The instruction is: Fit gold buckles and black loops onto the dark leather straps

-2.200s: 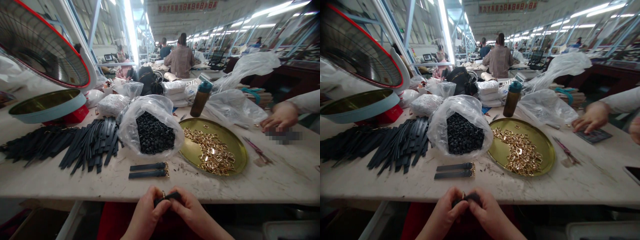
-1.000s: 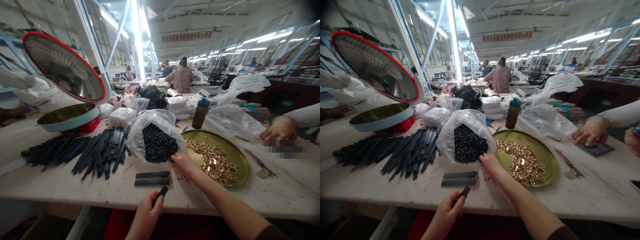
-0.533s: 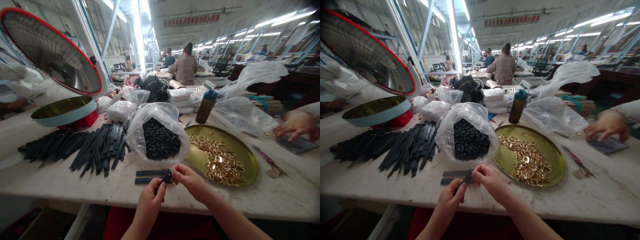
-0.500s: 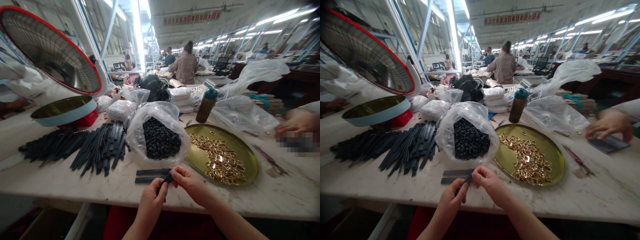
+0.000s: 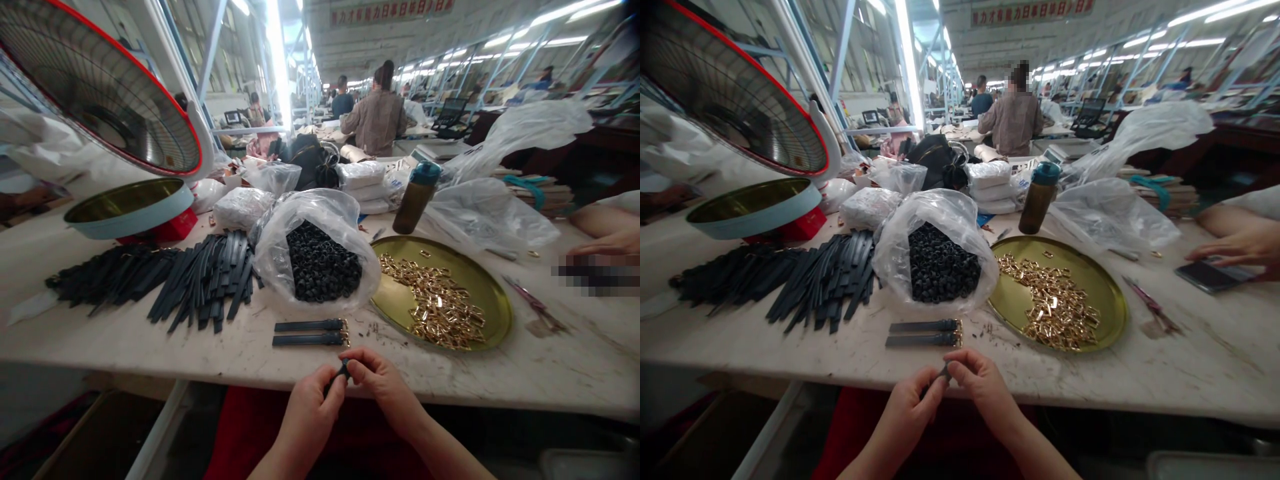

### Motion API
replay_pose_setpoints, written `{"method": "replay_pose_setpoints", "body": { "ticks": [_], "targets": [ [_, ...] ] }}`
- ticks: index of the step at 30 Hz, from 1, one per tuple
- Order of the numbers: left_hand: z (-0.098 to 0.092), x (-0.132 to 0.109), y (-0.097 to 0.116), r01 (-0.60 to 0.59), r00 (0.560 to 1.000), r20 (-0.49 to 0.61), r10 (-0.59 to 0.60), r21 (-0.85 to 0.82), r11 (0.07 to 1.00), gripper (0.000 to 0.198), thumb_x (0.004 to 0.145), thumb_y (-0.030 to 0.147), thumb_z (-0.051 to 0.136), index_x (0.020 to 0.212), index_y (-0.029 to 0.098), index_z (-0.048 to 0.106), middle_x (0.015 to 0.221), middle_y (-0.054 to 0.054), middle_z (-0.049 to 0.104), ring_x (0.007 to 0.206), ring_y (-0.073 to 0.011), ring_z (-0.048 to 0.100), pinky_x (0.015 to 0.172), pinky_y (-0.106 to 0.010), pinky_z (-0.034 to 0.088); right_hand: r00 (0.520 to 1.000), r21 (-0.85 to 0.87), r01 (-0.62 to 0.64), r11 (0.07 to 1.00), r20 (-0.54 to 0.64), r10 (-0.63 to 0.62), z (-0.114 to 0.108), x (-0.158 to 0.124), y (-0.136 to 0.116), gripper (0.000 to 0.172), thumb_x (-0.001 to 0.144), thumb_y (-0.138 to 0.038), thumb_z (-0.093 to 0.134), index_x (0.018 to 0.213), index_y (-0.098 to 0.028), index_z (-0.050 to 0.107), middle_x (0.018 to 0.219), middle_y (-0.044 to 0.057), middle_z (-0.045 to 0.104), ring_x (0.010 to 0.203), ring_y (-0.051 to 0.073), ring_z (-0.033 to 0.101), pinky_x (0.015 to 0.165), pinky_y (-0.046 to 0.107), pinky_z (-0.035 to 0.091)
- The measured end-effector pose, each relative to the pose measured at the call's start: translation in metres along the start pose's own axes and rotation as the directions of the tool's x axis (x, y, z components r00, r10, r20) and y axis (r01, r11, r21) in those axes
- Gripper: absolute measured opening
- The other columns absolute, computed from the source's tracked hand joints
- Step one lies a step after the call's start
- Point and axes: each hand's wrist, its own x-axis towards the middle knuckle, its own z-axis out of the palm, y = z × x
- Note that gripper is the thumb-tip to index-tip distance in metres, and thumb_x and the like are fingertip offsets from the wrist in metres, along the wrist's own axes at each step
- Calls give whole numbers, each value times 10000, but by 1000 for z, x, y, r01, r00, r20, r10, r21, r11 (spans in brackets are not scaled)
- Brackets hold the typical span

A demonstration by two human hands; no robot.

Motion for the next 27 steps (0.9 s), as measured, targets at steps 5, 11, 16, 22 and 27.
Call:
{"method": "replay_pose_setpoints", "body": {
  "ticks": [5, 11, 16, 22, 27],
  "targets": [
    [10, -11, -3, -43, 996, -83, 38, -57, 997, 285, 849, 375, 374, 702, 175, 516, 521, 55, 412, 490, -106, 396, 499, -220, 303, 998, 296, -61, 953, 8, 61, 15, -15, 19, 275, 681, -416, 701, 816, -181, 657, 682, -22, 599, 629, 111, 503, 622, 230, 390],
    [6, -21, 2, -98, 995, -28, 95, -124, 987, 180, 812, 228, 426, 957, 163, 510, 730, -7, 567, 668, -140, 515, 622, -231, 378, 999, 361, -46, 932, -9, 53, 20, -31, 15, 249, 695, -387, 706, 801, -174, 632, 602, -47, 564, 555, 75, 484, 545, 184, 378],
    [3, -26, -3, -109, 994, -27, 106, -164, 980, 200, 826, 204, 406, 1022, 169, 431, 727, -3, 574, 656, -141, 527, 644, -252, 402, 999, 291, -30, 956, -9, 35, 22, -40, 5, 279, 677, -416, 708, 762, -164, 620, 593, -42, 558, 557, 87, 481, 551, 200, 378],
    [5, -27, -6, -129, 990, 18, 138, -248, 960, 180, 856, 277, 421, 1004, 176, 404, 733, -5, 583, 705, -144, 558, 680, -259, 426, 999, 175, 34, 984, -22, -31, 23, -42, 11, 315, 712, -468, 650, 758, -158, 616, 613, -27, 545, 589, 116, 472, 581, 235, 386],
    [-3, -25, 0, -105, 991, 60, 116, -162, 981, 222, 828, 187, 428, 1048, 174, 408, 801, -22, 631, 761, -153, 578, 733, -275, 419, 999, 164, -10, 986, -33, 15, 21, -40, 13, 309, 725, -471, 639, 782, -167, 625, 669, -9, 568, 637, 135, 492, 623, 247, 396]
  ]
}}
